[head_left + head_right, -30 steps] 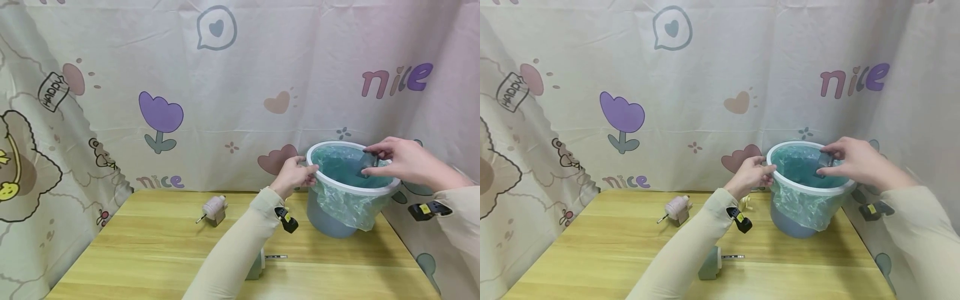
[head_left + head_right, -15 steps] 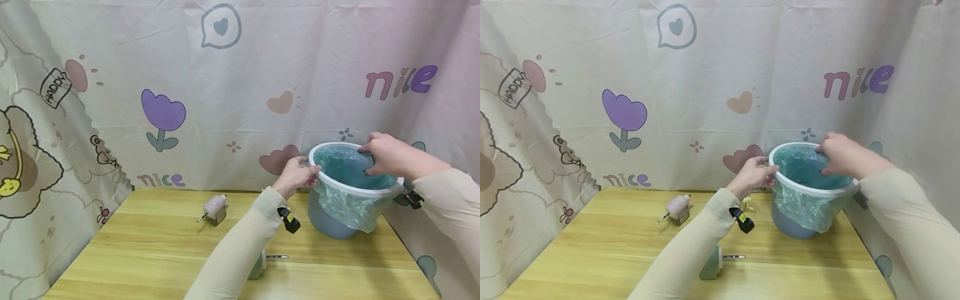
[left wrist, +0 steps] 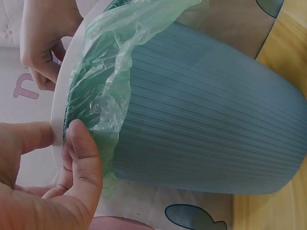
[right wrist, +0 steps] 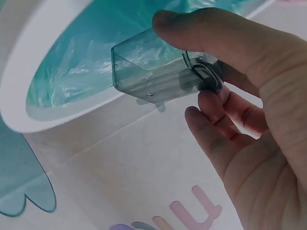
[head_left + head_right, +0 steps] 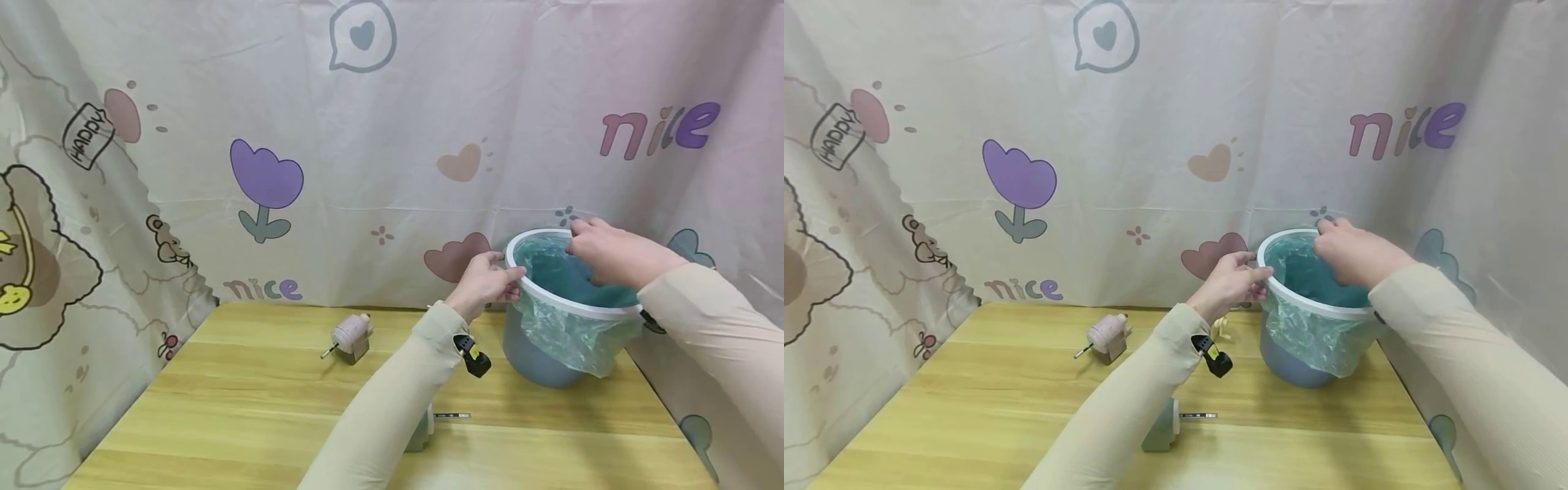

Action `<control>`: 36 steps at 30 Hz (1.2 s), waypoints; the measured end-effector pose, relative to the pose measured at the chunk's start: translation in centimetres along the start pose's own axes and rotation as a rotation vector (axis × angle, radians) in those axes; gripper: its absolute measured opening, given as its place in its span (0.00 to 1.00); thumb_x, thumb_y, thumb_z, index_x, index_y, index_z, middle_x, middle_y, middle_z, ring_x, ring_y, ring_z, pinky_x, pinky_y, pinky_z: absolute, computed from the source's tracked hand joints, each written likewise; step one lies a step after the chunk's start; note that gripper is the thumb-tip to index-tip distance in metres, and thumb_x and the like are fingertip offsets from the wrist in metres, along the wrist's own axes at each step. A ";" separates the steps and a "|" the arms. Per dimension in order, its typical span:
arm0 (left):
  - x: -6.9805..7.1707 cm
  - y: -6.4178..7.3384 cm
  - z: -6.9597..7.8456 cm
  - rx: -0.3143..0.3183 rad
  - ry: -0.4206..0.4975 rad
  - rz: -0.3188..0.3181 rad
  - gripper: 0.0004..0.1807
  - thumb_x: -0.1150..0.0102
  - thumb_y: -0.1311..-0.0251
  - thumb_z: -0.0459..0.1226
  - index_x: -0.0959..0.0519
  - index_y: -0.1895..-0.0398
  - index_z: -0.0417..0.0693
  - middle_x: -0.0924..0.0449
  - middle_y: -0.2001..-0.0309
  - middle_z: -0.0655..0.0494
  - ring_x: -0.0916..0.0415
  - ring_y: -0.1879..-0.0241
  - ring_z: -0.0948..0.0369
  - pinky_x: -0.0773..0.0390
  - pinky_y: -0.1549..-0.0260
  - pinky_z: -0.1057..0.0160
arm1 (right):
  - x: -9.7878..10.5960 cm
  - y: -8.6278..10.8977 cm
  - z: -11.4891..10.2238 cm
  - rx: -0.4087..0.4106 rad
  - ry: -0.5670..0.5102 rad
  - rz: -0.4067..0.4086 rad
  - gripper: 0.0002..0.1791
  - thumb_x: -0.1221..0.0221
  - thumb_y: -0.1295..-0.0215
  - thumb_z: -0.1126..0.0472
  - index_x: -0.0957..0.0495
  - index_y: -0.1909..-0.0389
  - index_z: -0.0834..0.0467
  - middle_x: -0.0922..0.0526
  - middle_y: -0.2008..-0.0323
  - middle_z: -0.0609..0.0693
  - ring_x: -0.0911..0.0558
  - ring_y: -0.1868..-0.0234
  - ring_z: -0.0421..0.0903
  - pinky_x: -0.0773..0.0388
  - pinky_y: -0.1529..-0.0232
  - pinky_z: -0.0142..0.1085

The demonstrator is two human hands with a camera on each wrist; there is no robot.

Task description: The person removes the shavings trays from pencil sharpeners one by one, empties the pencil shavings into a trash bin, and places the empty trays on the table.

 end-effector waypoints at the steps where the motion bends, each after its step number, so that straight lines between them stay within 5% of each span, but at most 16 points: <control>1: 0.0 0.0 0.0 0.001 0.000 0.002 0.37 0.32 0.29 0.31 0.36 0.21 0.35 0.17 0.75 0.52 0.21 0.78 0.61 0.15 0.75 0.69 | -0.1 0.0 -0.2 0.009 0.019 0.005 0.24 0.17 0.57 0.74 0.11 0.55 0.64 0.18 0.56 0.64 0.21 0.55 0.60 0.09 0.52 0.57; 8: -0.2 0.1 0.0 0.007 0.003 0.000 0.37 0.32 0.29 0.32 0.36 0.21 0.35 0.17 0.75 0.52 0.22 0.78 0.61 0.15 0.77 0.69 | -0.6 0.3 -1.2 0.082 0.110 0.052 0.21 0.17 0.59 0.74 0.12 0.63 0.61 0.19 0.62 0.59 0.22 0.62 0.55 0.09 0.54 0.55; 36: 0.0 0.3 0.1 0.007 -0.006 0.025 0.37 0.31 0.30 0.32 0.35 0.21 0.36 0.17 0.75 0.51 0.21 0.77 0.61 0.15 0.78 0.70 | -0.7 0.6 -1.2 0.033 0.068 0.035 0.21 0.17 0.58 0.73 0.12 0.61 0.63 0.19 0.62 0.60 0.22 0.62 0.55 0.09 0.53 0.56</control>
Point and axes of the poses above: each hand's wrist, its own y-axis away from the middle knuckle, its own x-axis out of the back of the hand, z = x × y, the point moved 7 cm from there along -y, towards the middle knuckle
